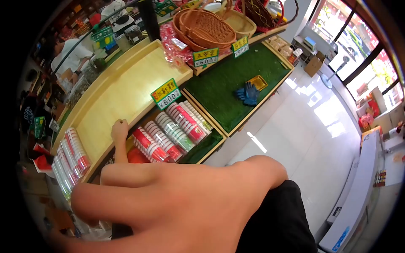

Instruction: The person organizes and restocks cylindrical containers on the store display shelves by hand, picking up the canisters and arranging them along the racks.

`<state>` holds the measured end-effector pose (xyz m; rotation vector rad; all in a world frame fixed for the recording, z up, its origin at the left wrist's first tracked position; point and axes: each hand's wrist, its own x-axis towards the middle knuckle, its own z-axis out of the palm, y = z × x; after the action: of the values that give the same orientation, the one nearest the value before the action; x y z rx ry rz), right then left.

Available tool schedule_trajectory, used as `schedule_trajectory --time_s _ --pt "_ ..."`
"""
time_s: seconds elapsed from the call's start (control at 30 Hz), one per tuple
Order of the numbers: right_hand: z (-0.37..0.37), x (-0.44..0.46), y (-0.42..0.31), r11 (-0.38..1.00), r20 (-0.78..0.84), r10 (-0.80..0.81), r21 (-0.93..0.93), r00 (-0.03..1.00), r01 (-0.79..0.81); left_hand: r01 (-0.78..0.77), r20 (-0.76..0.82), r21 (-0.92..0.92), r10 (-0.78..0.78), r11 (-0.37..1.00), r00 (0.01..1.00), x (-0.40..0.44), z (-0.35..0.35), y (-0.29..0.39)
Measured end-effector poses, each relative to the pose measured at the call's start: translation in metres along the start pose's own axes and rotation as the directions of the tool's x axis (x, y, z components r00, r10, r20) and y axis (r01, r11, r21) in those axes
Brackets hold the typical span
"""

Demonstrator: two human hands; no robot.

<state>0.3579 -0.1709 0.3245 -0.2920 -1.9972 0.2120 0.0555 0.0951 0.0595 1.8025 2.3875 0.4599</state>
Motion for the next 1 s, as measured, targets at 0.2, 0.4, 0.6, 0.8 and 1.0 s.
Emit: schedule_trajectory --time_s 0.2,0.4,0.6,0.8,1.0 --pt "0.069 0.038 -0.004 0.998 0.124 0.029 -0.063 0.992 -0.021 -0.221 -0.242 -0.145 0.182 0.965 0.953 -0.003 0.019 -0.018" --pt "0.108 0.056 -0.005 0.976 0.268 0.2 -0.14 0.942 -0.167 -0.4 -0.416 -0.187 0.297 0.897 0.859 -0.012 0.024 -0.032" --pt "0.117 -0.028 0.01 0.551 0.415 0.806 -0.268 0.421 -0.79 -0.481 -0.389 -0.292 0.357 0.827 0.85 -0.026 0.015 -0.042" --pt "0.136 -0.141 -0.009 0.23 0.427 0.904 -0.422 0.032 -0.877 -0.617 -0.483 -0.191 0.474 0.763 0.736 -0.055 0.024 -0.07" --pt "0.128 -0.179 -0.039 0.184 0.265 0.962 -0.476 0.059 -0.86 -0.568 -0.417 -0.18 0.461 0.803 0.783 -0.058 0.027 -0.061"
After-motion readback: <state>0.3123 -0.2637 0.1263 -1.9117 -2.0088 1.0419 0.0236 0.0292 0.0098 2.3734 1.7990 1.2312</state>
